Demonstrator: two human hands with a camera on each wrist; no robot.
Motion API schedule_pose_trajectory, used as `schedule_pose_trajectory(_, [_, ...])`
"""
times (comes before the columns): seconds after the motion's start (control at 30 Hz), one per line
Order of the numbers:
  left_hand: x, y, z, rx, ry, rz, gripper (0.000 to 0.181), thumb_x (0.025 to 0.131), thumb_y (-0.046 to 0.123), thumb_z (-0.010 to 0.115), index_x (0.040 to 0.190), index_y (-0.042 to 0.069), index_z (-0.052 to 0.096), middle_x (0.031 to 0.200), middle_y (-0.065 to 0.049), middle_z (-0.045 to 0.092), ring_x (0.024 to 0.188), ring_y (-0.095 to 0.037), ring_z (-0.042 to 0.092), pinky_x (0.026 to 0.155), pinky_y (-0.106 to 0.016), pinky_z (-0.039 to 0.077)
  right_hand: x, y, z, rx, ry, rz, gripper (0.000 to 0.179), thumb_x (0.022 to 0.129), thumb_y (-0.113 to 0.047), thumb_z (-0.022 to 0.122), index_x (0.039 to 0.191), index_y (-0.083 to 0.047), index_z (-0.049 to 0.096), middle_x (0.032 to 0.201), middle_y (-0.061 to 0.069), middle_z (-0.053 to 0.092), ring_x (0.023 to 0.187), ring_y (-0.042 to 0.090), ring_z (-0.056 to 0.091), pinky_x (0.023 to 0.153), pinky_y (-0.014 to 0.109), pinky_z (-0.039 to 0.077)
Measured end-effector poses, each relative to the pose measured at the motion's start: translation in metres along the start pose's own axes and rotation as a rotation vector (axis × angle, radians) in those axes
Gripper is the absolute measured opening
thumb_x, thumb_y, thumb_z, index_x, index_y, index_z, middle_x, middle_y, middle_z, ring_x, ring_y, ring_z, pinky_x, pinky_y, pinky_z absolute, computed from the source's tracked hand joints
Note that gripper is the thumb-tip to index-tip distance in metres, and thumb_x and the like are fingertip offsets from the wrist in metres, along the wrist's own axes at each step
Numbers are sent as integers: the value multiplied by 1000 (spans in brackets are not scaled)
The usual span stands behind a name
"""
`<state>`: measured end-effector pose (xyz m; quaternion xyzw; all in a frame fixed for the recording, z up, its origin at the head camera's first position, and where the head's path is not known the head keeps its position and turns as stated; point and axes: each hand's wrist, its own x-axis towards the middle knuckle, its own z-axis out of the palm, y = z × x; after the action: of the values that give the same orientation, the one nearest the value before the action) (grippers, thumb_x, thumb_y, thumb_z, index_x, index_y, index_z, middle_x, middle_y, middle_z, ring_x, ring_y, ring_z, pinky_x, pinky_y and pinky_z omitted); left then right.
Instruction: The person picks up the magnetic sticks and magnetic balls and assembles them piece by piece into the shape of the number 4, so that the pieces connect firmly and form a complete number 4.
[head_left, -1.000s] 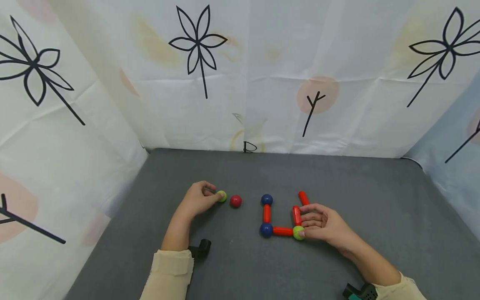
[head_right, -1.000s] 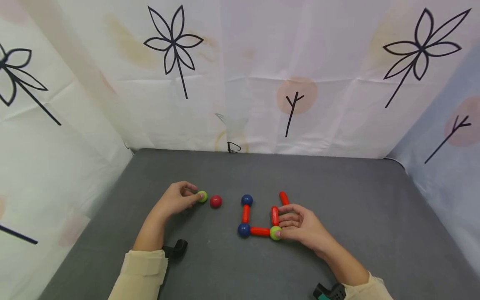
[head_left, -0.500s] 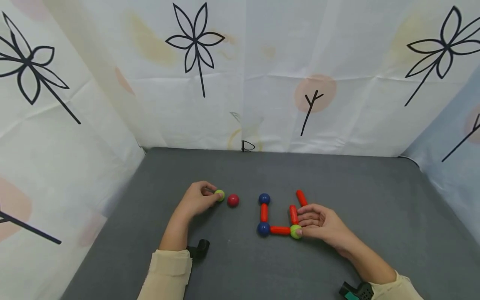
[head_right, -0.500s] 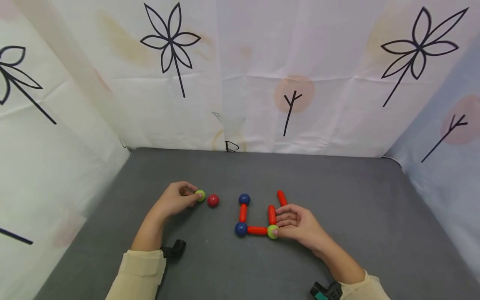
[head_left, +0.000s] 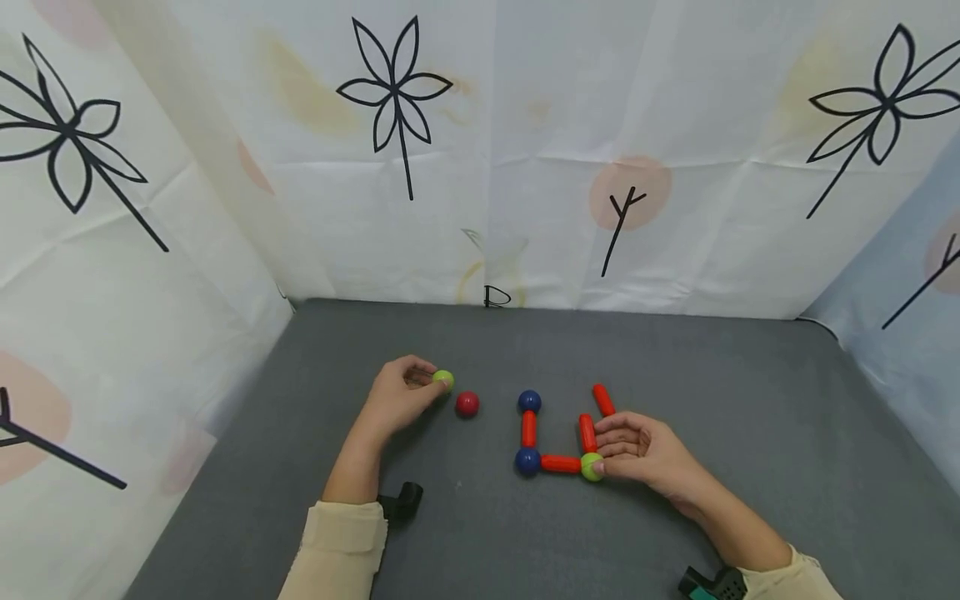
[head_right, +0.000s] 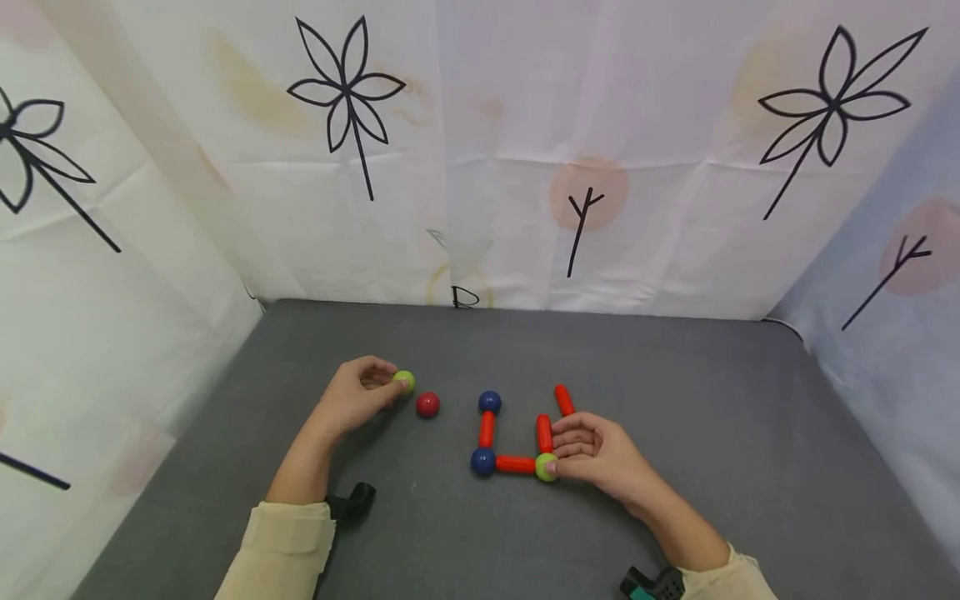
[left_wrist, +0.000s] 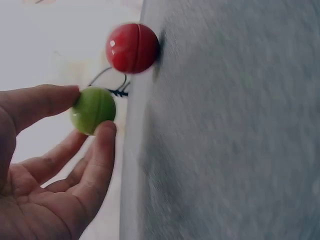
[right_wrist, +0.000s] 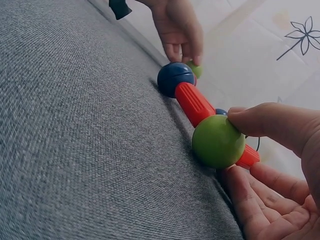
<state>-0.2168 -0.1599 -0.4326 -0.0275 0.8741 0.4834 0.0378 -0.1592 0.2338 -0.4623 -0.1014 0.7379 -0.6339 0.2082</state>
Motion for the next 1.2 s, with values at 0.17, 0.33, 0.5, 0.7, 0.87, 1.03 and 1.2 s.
schedule_pose_trajectory(0.17, [-3, 13, 9, -75, 11, 55, 30, 97, 24, 79, 121, 9, 71, 116, -12, 70, 102, -23, 73, 82, -37, 58, -1, 0, 0, 3, 1, -1, 60, 92, -8, 81, 140, 12, 50, 122, 15, 71, 105, 16, 74, 92, 28, 61])
schedule_pose_trajectory(0.33, [-4, 32, 25, -126, -43, 82, 29, 97, 26, 79, 121, 11, 71, 116, -9, 70, 100, -19, 73, 79, -34, 58, 0, 0, -1, 4, 5, 0, 60, 92, -8, 81, 140, 11, 51, 121, 14, 71, 104, 16, 74, 91, 28, 61])
schedule_pose_trajectory(0.5, [-3, 55, 52, -120, -135, 157, 27, 97, 26, 79, 118, 11, 71, 112, -7, 70, 94, -18, 71, 76, -33, 58, -1, 1, -2, 14, 4, -3, 59, 92, -6, 81, 139, 12, 51, 119, 12, 72, 103, 15, 74, 90, 28, 61])
schedule_pose_trajectory(0.7, [-3, 76, 86, -108, -260, 208, 27, 99, 28, 76, 119, 10, 69, 112, -7, 68, 94, -19, 67, 80, -33, 58, 0, 2, 0, 12, 6, -10, 58, 92, -6, 81, 138, 13, 51, 118, 12, 72, 103, 15, 75, 90, 29, 61])
schedule_pose_trajectory(0.87, [-2, 84, 110, -100, -327, 210, 27, 100, 27, 75, 121, 11, 69, 115, -6, 70, 100, -18, 69, 86, -35, 59, 2, 2, 1, 14, 3, -5, 59, 92, -6, 81, 139, 13, 51, 119, 12, 72, 103, 15, 75, 91, 30, 61])
schedule_pose_trajectory(1.03, [1, 88, 126, -84, -323, 200, 23, 100, 24, 75, 119, 11, 70, 113, -5, 72, 99, -16, 70, 85, -34, 59, 1, 2, -1, 9, 8, 4, 60, 92, -6, 81, 140, 13, 50, 120, 12, 71, 104, 16, 75, 91, 30, 61])
schedule_pose_trajectory(1.2, [0, 89, 132, -47, -294, 181, 21, 99, 22, 76, 116, 11, 70, 110, -3, 72, 97, -13, 69, 84, -32, 59, 2, 2, -2, 14, -8, 12, 60, 93, -7, 80, 141, 12, 50, 120, 11, 71, 105, 16, 74, 92, 30, 61])
